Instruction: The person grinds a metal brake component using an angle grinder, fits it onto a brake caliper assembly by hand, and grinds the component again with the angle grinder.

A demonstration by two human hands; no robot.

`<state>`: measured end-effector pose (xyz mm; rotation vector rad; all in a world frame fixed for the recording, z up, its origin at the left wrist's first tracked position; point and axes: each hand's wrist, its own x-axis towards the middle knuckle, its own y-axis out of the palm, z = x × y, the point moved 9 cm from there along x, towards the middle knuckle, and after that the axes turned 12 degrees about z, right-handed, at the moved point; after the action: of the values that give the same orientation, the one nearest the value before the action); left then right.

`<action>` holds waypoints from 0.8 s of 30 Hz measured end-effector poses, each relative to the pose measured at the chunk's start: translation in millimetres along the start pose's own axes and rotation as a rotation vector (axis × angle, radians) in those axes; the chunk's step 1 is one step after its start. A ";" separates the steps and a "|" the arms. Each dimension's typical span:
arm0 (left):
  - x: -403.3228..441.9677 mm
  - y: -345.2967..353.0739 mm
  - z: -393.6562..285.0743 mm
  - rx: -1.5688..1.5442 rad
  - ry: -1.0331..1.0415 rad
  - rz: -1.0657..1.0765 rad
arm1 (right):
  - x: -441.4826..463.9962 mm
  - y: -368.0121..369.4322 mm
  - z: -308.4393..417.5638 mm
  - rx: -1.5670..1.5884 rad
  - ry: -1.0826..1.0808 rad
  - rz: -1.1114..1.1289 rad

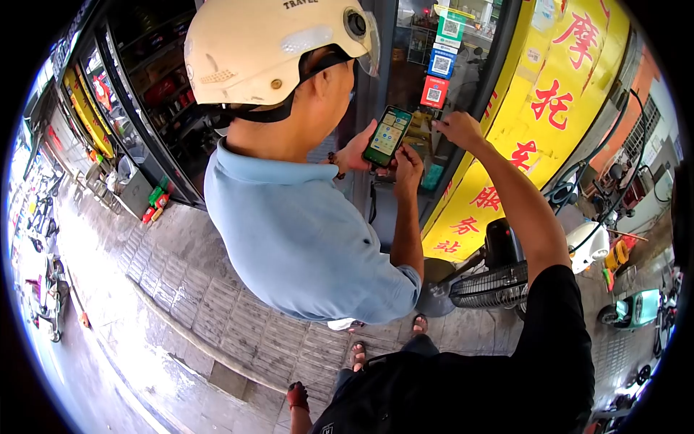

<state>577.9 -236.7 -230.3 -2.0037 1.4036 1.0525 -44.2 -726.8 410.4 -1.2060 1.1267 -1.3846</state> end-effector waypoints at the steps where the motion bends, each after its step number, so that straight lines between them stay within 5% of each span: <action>1: 0.4 0.4 3.8 -0.009 -0.015 0.010 | 2.1 2.9 -2.8 -0.040 0.017 -0.006; 12: 7.1 -3.0 27.0 -0.020 -0.056 0.038 | -4.2 13.5 7.7 -0.049 -0.139 -0.001; 17: 47.1 3.2 42.8 -0.083 -0.006 0.338 | -6.5 26.6 8.6 -0.105 -0.196 0.091; 24: 31.4 7.5 26.8 -0.093 -0.011 0.232 | -21.5 38.0 2.8 -0.031 -0.280 0.247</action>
<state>568.1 -237.4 -271.1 -1.9280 1.6390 1.2469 -36.9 -710.5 370.5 -1.1953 1.0601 -0.9822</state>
